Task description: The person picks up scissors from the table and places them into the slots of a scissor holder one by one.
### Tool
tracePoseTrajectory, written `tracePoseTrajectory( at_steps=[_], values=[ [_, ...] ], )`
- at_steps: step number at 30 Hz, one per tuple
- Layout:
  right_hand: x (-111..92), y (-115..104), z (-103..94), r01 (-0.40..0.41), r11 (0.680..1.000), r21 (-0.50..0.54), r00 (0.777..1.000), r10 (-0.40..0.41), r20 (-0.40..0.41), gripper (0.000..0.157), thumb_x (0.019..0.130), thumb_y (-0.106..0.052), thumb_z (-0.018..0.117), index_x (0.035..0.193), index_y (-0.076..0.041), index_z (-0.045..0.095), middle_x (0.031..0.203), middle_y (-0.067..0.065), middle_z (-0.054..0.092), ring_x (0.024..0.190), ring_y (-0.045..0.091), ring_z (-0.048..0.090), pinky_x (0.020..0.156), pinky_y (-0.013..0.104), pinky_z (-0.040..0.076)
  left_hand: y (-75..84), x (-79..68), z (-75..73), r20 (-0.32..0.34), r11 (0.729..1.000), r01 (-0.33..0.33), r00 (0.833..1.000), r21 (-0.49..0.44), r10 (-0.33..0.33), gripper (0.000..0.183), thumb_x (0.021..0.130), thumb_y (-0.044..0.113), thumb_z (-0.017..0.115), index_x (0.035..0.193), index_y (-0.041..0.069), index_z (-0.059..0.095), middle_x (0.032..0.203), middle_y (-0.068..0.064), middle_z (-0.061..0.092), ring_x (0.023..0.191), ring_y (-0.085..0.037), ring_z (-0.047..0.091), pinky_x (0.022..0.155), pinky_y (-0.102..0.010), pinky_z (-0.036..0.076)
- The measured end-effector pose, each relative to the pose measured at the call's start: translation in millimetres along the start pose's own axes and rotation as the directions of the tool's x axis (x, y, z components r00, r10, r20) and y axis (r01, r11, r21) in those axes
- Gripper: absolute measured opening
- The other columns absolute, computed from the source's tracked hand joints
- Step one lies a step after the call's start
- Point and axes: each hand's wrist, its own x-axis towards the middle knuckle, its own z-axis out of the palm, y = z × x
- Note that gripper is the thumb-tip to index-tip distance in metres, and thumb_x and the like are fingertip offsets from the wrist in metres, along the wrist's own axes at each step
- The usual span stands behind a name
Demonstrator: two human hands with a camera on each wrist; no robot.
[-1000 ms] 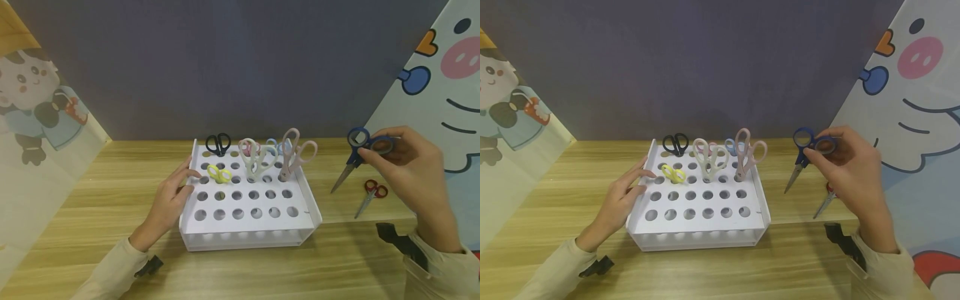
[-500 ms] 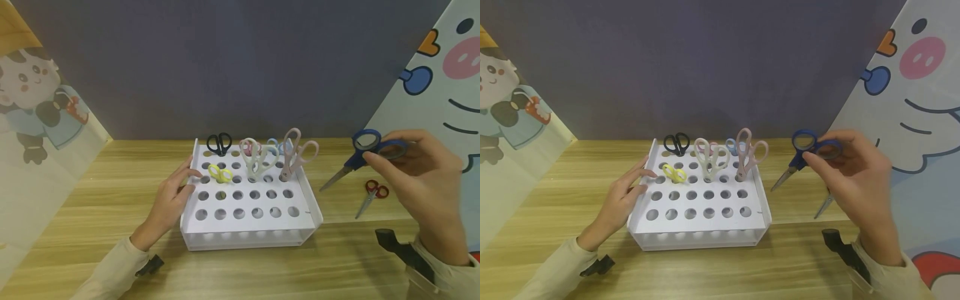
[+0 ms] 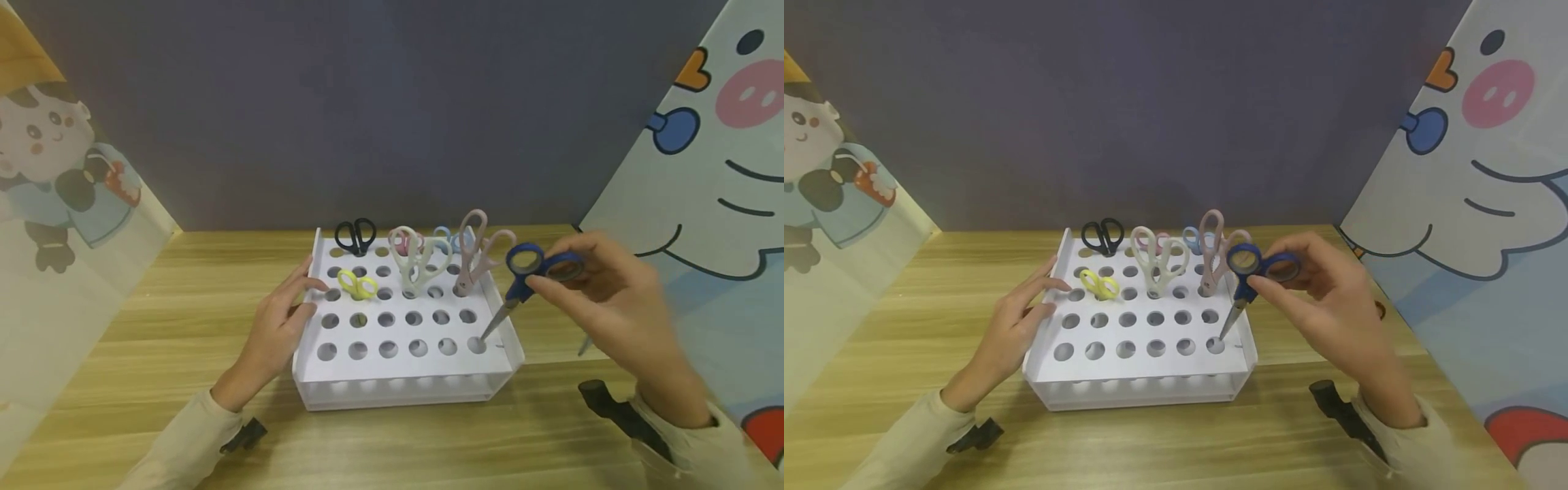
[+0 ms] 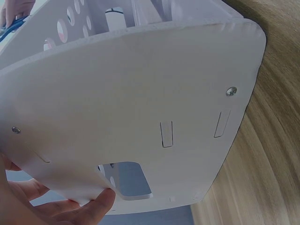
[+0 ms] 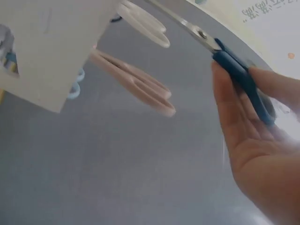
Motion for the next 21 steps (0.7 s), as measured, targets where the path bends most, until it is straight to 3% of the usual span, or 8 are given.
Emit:
tracePoseTrajectory(
  at_steps=[6, 8, 14, 21],
  values=[
    [0, 8, 11.9, -0.054, 0.985, -0.164, 0.979, 0.085, 0.186, 0.039, 0.074, 0.02, 0.075, 0.103, -0.003, 0.063, 0.092, 0.003, 0.066, 0.079, 0.013, 0.068, 0.066, 0.02, 0.06, -0.8, 0.2, 0.8, -0.006, 1.0, -0.01, 1.0, 0.001, 0.01, 0.023, 0.091, -0.001, 0.053, 0.108, 0.007, 0.067, 0.159, 0.002, 0.032, 0.144, -0.03, 0.034, 0.101, -0.044, 0.051],
    [0, 11, 13.7, -0.06, 0.972, -0.226, 0.968, 0.112, 0.223, 0.038, 0.075, 0.014, 0.077, 0.101, -0.009, 0.063, 0.09, -0.002, 0.067, 0.077, 0.01, 0.067, 0.063, 0.019, 0.059, -0.8, 0.5, 1.0, -0.011, 1.0, -0.019, 1.0, 0.004, 0.019, 0.023, 0.091, -0.001, 0.053, 0.108, 0.007, 0.067, 0.159, 0.001, 0.033, 0.144, -0.03, 0.034, 0.102, -0.045, 0.051],
    [-1, 16, 15.9, -0.117, 0.957, -0.265, 0.938, 0.194, 0.286, 0.03, 0.08, 0.007, 0.077, 0.099, -0.013, 0.065, 0.089, -0.005, 0.069, 0.075, 0.012, 0.068, 0.065, 0.021, 0.06, -0.9, 1.1, 1.3, -0.013, 1.0, -0.021, 1.0, 0.006, 0.021, 0.023, 0.09, -0.002, 0.053, 0.107, 0.007, 0.067, 0.159, 0.001, 0.033, 0.144, -0.03, 0.035, 0.1, -0.042, 0.052],
    [-1, 27, 17.2, -0.151, 0.927, -0.344, 0.874, 0.288, 0.391, 0.021, 0.085, -0.007, 0.077, 0.095, -0.021, 0.065, 0.093, -0.012, 0.069, 0.087, 0.008, 0.07, 0.08, 0.022, 0.06, -2.3, 0.7, 1.4, -0.017, 1.0, -0.019, 1.0, 0.013, 0.019, 0.023, 0.09, -0.001, 0.054, 0.107, 0.008, 0.067, 0.159, 0.001, 0.034, 0.144, -0.03, 0.035, 0.101, -0.042, 0.052]
  ],
)
